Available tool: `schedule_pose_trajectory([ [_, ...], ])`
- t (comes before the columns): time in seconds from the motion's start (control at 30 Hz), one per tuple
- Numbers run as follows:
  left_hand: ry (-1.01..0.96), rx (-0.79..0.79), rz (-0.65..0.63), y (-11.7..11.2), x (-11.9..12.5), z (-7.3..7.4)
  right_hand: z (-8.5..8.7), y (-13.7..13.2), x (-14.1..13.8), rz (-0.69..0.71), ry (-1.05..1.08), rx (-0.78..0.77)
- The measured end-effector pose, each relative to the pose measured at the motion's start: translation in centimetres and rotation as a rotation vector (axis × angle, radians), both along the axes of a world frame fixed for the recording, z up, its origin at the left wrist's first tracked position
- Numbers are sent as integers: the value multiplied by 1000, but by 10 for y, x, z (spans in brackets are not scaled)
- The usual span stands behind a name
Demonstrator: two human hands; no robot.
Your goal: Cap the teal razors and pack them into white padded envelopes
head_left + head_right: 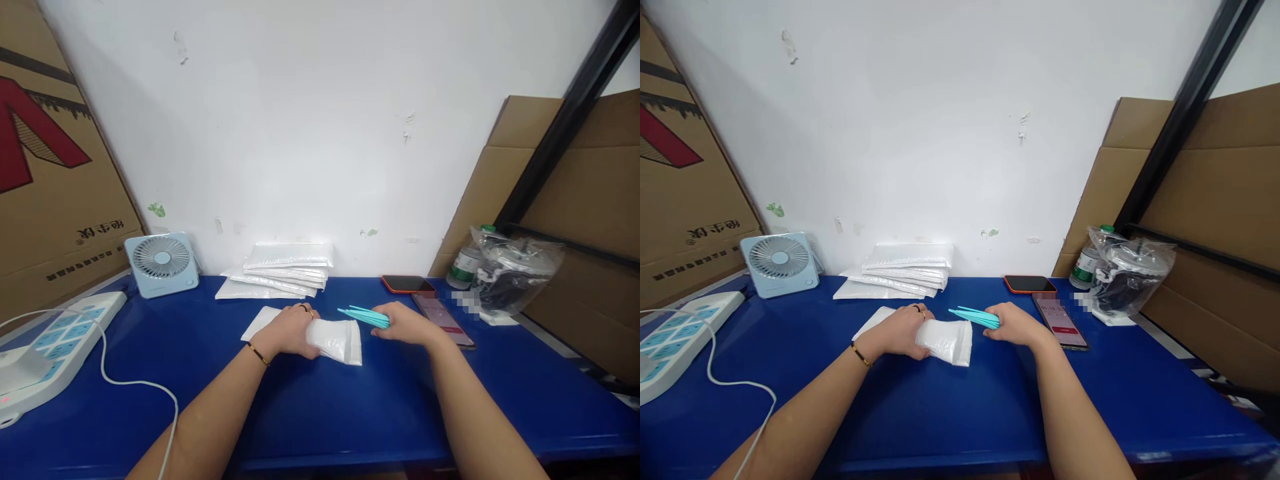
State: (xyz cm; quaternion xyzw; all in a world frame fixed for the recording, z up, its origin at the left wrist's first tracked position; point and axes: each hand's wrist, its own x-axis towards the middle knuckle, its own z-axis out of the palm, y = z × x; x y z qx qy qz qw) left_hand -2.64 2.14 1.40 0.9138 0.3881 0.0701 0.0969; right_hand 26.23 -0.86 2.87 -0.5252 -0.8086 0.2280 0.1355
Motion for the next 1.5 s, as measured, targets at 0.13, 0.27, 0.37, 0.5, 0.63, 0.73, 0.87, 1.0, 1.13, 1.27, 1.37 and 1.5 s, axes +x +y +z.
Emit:
schedule_pose_trajectory([
  [0.13,-81,-27,125,-1,-3,8,-4,2,0,-29,-144,31],
  [0.27,-135,-73,164,-1,-6,14,-6,3,-4,-106,-390,124],
  [0.37,-163,-87,154,-3,-4,17,1,1,-19,-128,-564,215],
  [0.5,-219,-140,114,-7,-1,18,25,-1,-51,-86,-695,311],
  [0.63,-247,-111,62,-7,2,15,58,-1,-82,-42,-761,390],
  [0.73,-384,-74,72,-6,4,14,85,-3,-102,17,-791,429],
  [0.87,-683,-115,90,-8,8,22,131,-5,-125,125,-772,452],
  [1.0,-894,-207,123,-9,7,30,187,-10,-128,199,-455,501],
  [1.13,-1036,-300,83,-5,-1,28,213,-19,-104,332,-120,560],
  [1.27,-1061,-446,-56,-3,-10,27,193,-21,-81,410,-116,436],
  [1.37,-842,-588,-217,-11,-12,35,163,-32,-75,425,-76,315],
  [1.5,-450,-520,-432,-27,-8,50,111,-81,-76,541,-28,191],
])
